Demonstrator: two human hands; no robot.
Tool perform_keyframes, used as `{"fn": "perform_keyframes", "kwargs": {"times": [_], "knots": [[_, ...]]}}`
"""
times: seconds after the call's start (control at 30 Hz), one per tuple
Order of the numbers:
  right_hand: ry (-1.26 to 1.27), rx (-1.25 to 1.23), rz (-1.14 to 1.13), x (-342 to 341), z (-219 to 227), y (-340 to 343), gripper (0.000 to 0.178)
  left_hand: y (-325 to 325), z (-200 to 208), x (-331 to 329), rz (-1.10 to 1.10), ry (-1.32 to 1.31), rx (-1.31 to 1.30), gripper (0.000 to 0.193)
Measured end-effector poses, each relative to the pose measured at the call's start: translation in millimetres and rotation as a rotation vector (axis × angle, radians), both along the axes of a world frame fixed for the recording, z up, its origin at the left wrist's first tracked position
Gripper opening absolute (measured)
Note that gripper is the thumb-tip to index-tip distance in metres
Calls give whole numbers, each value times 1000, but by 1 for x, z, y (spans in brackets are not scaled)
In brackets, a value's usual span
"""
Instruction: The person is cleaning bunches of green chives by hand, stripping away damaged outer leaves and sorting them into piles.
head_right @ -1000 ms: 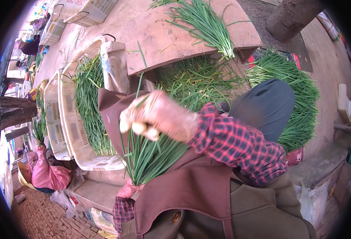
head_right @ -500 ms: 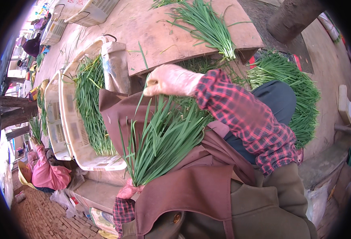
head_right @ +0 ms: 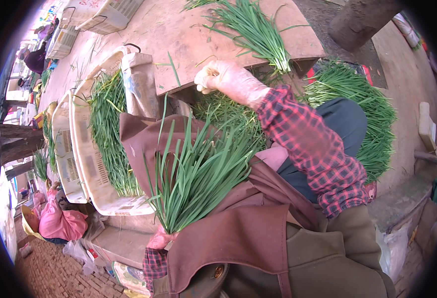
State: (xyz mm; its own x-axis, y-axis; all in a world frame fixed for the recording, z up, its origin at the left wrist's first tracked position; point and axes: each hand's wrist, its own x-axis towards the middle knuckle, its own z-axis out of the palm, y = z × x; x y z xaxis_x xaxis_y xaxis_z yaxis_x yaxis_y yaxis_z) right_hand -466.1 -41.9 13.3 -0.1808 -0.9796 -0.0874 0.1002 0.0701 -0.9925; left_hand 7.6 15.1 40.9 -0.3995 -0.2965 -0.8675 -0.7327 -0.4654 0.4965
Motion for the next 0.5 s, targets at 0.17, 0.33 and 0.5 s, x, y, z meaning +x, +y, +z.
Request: {"fn": "perform_keyframes", "kwargs": {"times": [0.17,0.33,0.5], "knots": [[55,181,250,1,2,24,25,0,-1,-1,23,56,-2,23],[-33,349,394,43,4,18,41,2,-7,6,70,108,33,23],[-86,391,373,61,-10,12,44,1,-10,10,75,89,82,25]]}}
